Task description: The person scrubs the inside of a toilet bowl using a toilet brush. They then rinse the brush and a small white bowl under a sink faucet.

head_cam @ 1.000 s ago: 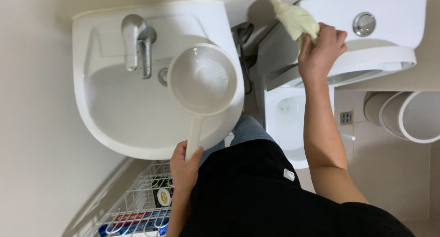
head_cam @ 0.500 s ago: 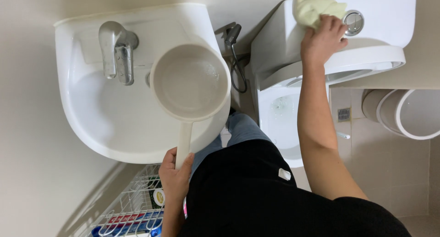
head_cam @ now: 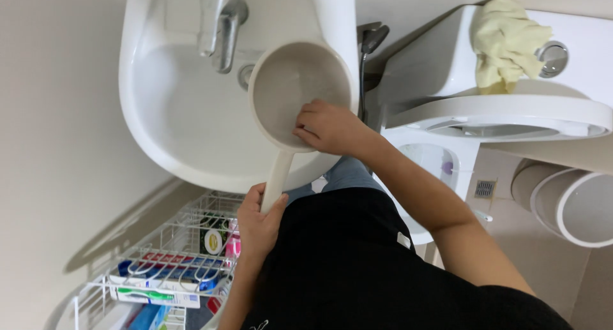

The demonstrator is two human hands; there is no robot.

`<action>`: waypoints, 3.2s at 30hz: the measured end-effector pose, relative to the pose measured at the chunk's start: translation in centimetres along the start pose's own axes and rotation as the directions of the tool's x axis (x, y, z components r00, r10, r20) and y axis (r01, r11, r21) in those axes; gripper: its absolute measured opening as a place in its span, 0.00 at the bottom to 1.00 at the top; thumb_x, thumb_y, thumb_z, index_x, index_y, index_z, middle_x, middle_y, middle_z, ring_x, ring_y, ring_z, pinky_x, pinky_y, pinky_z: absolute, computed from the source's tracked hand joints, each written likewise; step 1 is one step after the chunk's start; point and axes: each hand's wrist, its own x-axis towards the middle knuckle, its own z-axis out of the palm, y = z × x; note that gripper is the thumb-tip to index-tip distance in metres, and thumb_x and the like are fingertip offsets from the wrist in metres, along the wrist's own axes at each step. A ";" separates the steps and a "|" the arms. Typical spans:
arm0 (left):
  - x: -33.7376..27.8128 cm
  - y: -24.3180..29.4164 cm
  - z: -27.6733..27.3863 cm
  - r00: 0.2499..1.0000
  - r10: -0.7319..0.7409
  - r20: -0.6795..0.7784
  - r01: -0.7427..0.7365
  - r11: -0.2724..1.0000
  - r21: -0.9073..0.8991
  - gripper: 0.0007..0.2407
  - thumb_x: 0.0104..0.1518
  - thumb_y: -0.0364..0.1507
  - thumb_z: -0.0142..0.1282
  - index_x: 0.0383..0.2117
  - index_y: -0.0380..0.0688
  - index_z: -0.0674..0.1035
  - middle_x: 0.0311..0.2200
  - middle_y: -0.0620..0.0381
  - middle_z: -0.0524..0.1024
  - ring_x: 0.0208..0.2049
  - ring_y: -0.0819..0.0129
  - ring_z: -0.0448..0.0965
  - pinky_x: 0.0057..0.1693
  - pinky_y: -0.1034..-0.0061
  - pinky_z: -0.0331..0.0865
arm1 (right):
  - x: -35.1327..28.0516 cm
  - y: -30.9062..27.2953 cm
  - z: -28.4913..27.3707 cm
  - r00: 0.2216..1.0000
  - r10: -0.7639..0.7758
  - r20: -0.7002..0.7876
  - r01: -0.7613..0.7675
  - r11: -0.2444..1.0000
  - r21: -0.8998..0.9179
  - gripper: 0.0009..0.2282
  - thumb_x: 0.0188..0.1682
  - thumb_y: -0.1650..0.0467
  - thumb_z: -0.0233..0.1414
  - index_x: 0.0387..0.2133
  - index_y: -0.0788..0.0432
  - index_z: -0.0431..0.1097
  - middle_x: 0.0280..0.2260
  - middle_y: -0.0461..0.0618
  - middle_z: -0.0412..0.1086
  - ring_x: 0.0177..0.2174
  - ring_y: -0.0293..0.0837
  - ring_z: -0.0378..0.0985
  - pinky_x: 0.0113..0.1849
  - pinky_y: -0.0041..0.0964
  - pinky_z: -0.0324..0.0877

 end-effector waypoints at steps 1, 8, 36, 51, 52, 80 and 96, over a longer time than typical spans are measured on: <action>-0.1 -0.5 -0.2 1.000 -0.009 -0.012 0.008 1.000 -0.006 0.12 0.48 0.31 0.69 0.36 0.41 0.83 0.17 0.51 0.76 0.20 0.68 0.72 0.28 0.74 0.63 | 1.1 1.8 2.3 1.000 -0.011 0.012 0.011 1.000 0.002 0.11 0.55 0.65 0.51 0.30 0.60 0.75 0.33 0.55 0.75 0.35 0.54 0.78 0.38 0.48 0.75; -0.1 -2.7 -1.0 0.996 -0.092 -0.017 0.092 0.996 -0.008 0.13 0.48 0.35 0.68 0.38 0.43 0.83 0.20 0.49 0.79 0.23 0.62 0.77 0.31 0.72 0.67 | 6.1 1.3 5.3 0.870 0.228 0.438 -0.089 0.945 -0.315 0.14 0.49 0.64 0.51 0.30 0.62 0.80 0.31 0.62 0.78 0.39 0.64 0.79 0.43 0.58 0.69; -0.4 -11.3 -5.5 0.972 -0.122 -0.202 0.080 0.976 -0.202 0.13 0.52 0.29 0.61 0.41 0.35 0.78 0.28 0.55 0.79 0.26 0.72 0.74 0.36 0.78 0.69 | 17.0 2.9 6.6 0.934 -0.248 -0.259 0.175 0.946 -0.274 0.25 0.63 0.55 0.40 0.67 0.56 0.58 0.67 0.46 0.56 0.67 0.52 0.50 0.67 0.59 0.40; 3.2 -12.9 -6.0 0.951 -0.274 -0.139 0.220 0.923 -0.314 0.12 0.51 0.28 0.61 0.37 0.33 0.78 0.18 0.54 0.74 0.13 0.74 0.66 0.23 0.79 0.62 | 15.0 -0.7 8.6 0.828 -0.321 -0.460 0.190 0.932 -0.309 0.14 0.55 0.80 0.54 0.54 0.65 0.72 0.57 0.52 0.70 0.59 0.52 0.68 0.64 0.51 0.57; 3.4 -13.1 -5.8 0.952 -0.274 -0.140 0.220 0.923 -0.315 0.12 0.51 0.28 0.61 0.37 0.33 0.78 0.18 0.54 0.74 0.13 0.74 0.66 0.23 0.79 0.62 | 15.0 -0.1 8.8 0.827 -0.322 -0.460 0.191 0.932 -0.309 0.14 0.55 0.80 0.54 0.54 0.65 0.72 0.57 0.52 0.70 0.59 0.52 0.68 0.64 0.51 0.57; 7.6 -9.9 -8.3 0.940 -0.308 0.148 0.209 0.861 0.464 0.25 0.59 0.50 0.48 0.49 0.42 0.77 0.40 0.47 0.81 0.40 0.52 0.82 0.48 0.63 0.72 | 16.0 -1.0 10.7 0.855 -0.093 -0.510 0.027 0.990 -0.135 0.16 0.61 0.73 0.40 0.61 0.63 0.61 0.63 0.54 0.58 0.64 0.58 0.58 0.65 0.55 0.59; 5.5 -3.5 -13.2 0.996 -0.039 -0.086 0.043 0.998 0.043 0.16 0.56 0.33 0.57 0.48 0.37 0.79 0.37 0.52 0.79 0.36 0.68 0.76 0.41 0.76 0.73 | 19.0 -0.7 14.4 0.626 0.744 -0.235 0.226 0.115 0.967 0.22 0.59 0.72 0.44 0.68 0.48 0.53 0.64 0.51 0.61 0.58 0.45 0.68 0.62 0.39 0.63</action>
